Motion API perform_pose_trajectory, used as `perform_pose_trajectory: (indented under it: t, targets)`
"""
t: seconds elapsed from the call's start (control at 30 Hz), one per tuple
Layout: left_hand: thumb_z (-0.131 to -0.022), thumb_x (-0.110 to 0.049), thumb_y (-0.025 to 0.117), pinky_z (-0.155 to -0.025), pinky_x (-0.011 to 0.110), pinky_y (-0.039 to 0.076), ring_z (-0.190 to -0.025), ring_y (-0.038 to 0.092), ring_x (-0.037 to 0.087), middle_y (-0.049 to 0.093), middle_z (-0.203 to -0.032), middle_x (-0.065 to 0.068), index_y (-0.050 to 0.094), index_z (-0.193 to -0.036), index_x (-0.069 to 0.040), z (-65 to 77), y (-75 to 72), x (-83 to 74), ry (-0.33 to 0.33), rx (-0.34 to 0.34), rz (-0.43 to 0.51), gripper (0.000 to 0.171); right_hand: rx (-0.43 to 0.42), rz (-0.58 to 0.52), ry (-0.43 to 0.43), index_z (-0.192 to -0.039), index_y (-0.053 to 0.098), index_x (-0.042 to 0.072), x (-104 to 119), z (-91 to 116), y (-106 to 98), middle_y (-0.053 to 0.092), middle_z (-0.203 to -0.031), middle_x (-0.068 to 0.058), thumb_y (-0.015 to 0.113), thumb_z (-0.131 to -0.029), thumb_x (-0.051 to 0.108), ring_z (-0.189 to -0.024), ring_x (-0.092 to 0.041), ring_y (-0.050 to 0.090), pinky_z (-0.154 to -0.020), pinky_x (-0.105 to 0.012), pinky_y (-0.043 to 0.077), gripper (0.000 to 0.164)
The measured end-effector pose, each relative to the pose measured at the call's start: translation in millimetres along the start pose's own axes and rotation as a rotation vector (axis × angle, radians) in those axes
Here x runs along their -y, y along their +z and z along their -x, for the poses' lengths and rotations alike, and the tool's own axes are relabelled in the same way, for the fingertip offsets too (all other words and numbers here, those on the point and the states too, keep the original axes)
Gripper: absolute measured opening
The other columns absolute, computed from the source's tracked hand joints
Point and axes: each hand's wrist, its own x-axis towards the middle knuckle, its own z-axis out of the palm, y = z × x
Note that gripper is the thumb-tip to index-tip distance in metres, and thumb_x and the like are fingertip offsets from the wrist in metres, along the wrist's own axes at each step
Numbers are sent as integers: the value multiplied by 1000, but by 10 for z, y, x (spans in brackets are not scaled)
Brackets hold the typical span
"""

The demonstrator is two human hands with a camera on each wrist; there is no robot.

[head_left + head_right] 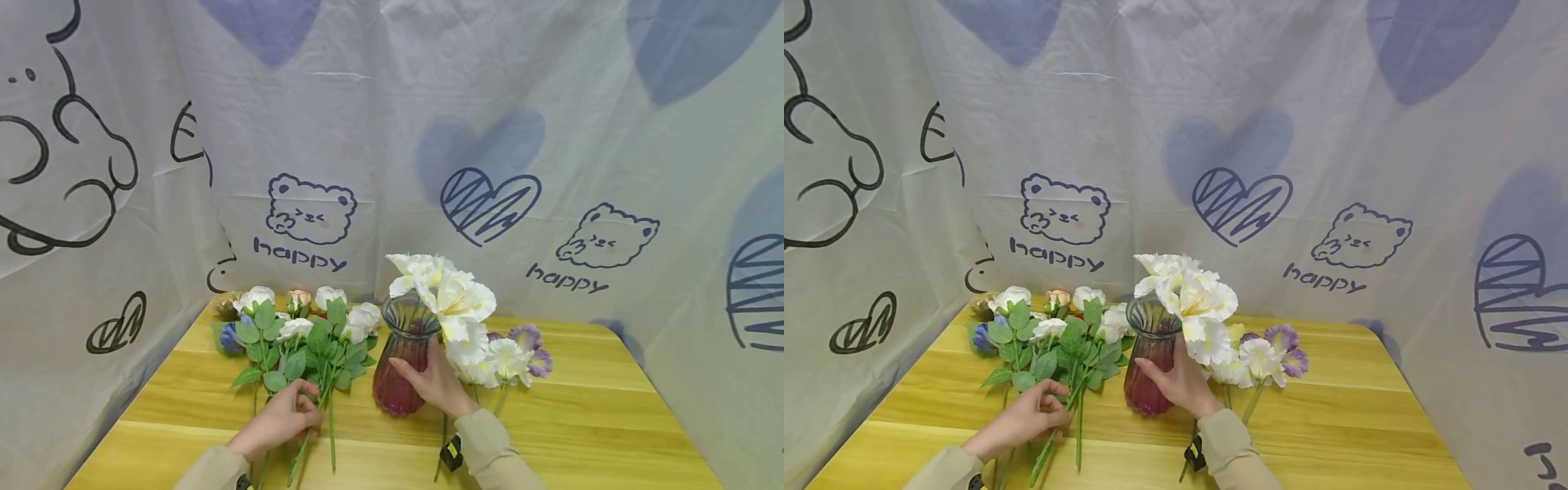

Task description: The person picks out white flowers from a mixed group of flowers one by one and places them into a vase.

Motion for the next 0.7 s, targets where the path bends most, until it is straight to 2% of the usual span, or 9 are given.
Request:
perform_pose_trajectory:
  t: [0.13, 0.27, 0.47, 0.7]
  targets:
    - [-97, -18, 66, -57, 31, 54, -60, 58, 14, 66, -83, 9, 50, -125, 7, -54, 13, -26, -48, -36, 12, 41, -1, -3, 4, -153, 27, 13, -2, 1, 0, 58, -139, -16, 73, -93, 18, -119, -29, 66, -100, -41, 57, 76]
    - [-96, -20, 67, -53, 30, 52, -56, 56, 13, 64, -75, 7, 57, -122, 4, -91, 29, -40, -51, -56, -42, 36, 2, -4, 14, -152, 28, 14, -1, 2, 2, 58, -139, -15, 73, -93, 19, -119, -28, 66, -100, -39, 57, 74]
    - [-91, -12, 71, -47, 26, 42, -50, 51, 13, 61, -64, 5, 67, -107, -1, -99, 66, -61, -31, -125, -235, 20, 3, -15, 13, -151, 29, 13, -4, 4, 8, 59, -138, -15, 73, -93, 18, -118, -29, 67, -99, -38, 57, 73]
    - [-84, -11, 76, -58, 32, 49, -63, 56, 15, 65, -75, 2, 68, -87, -7, -143, 86, -36, -30, -212, -506, 10, 0, -8, 15, -151, 29, 13, -14, 6, 9, 59, -138, -15, 73, -93, 18, -119, -29, 66, -100, -39, 57, 73]
